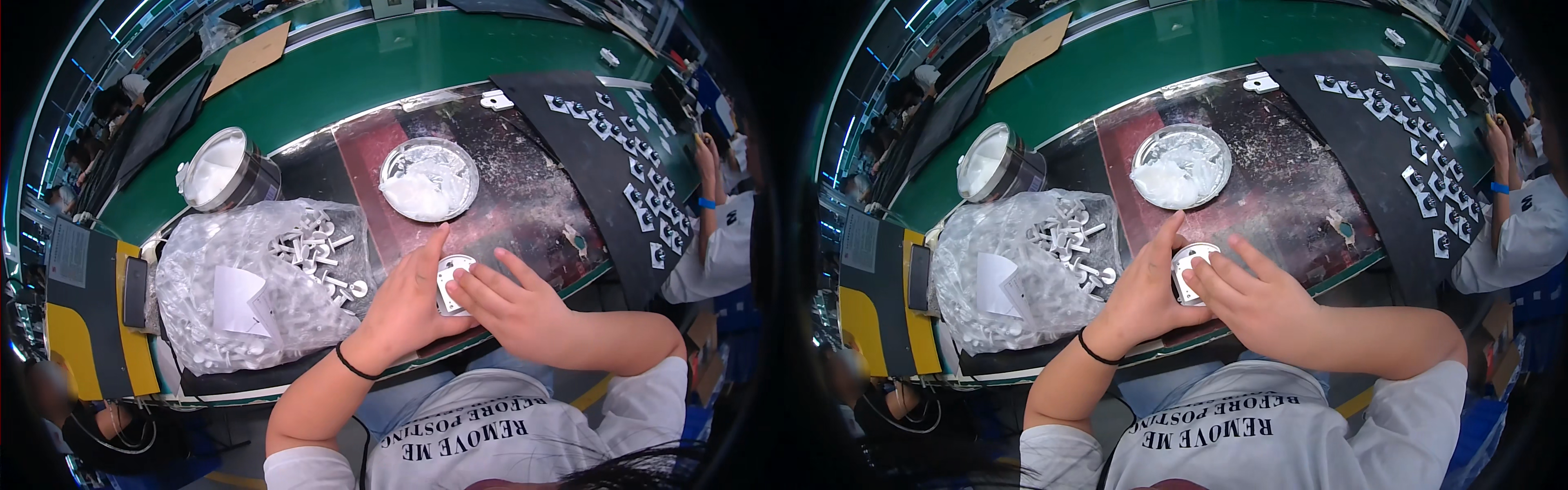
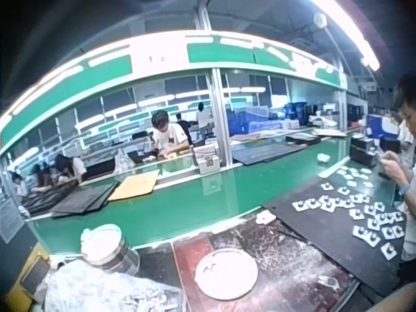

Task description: The person repeatedly picks small white plastic pieces from a bag, dips them into a white paste, and inserts them into a white circular base. They then place the assembled units onto a black mat on the table.

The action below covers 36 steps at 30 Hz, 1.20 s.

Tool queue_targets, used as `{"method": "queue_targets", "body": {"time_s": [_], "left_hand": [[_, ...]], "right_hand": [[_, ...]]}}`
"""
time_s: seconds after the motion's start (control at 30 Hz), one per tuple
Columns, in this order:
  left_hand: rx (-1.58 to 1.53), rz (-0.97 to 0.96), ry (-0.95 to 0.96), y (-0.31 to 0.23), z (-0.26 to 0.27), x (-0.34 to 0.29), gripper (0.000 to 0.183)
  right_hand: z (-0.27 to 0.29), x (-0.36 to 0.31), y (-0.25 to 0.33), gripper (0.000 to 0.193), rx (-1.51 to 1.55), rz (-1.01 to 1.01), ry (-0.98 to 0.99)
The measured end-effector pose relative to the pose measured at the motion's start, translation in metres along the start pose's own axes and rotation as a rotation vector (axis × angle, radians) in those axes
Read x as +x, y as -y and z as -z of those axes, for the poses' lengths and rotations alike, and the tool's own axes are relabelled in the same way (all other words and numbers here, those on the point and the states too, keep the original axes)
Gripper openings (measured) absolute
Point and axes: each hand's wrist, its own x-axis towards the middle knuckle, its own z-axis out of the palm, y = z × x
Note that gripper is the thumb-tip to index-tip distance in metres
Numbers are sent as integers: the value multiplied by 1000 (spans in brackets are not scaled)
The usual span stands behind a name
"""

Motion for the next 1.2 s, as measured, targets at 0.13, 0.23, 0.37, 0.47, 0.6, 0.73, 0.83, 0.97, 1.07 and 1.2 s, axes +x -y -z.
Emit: {"method": "queue_targets", "body": {"time_s": [0.13,0.23,0.37,0.47,0.6,0.73,0.83,0.97,1.07,1.2], "left_hand": [[9,5,19,1,1,1,107],[14,-23,-16,0,0,1,107],[18,-27,-18,-1,0,1,108],[17,-37,-26,0,-1,0,108],[14,-44,-30,1,-1,0,108],[28,-43,-31,1,-1,0,107],[15,-44,-23,2,-2,0,108],[0,-38,-16,2,-1,-1,107],[0,-34,-18,0,0,-1,105],[-9,-35,-14,1,-1,-1,104]], "right_hand": [[-2,-4,1,52,-37,16,-32],[-4,-4,1,52,2,20,-52],[-2,-3,-3,51,50,36,-33],[2,0,-9,49,108,60,-8],[2,0,-15,46,129,83,-7],[1,-2,-17,45,161,74,-12],[-1,-3,-17,47,178,59,-12],[-2,-3,-22,49,185,76,0],[-2,-4,-20,47,162,72,13],[-6,-8,-8,47,93,13,-10]]}}
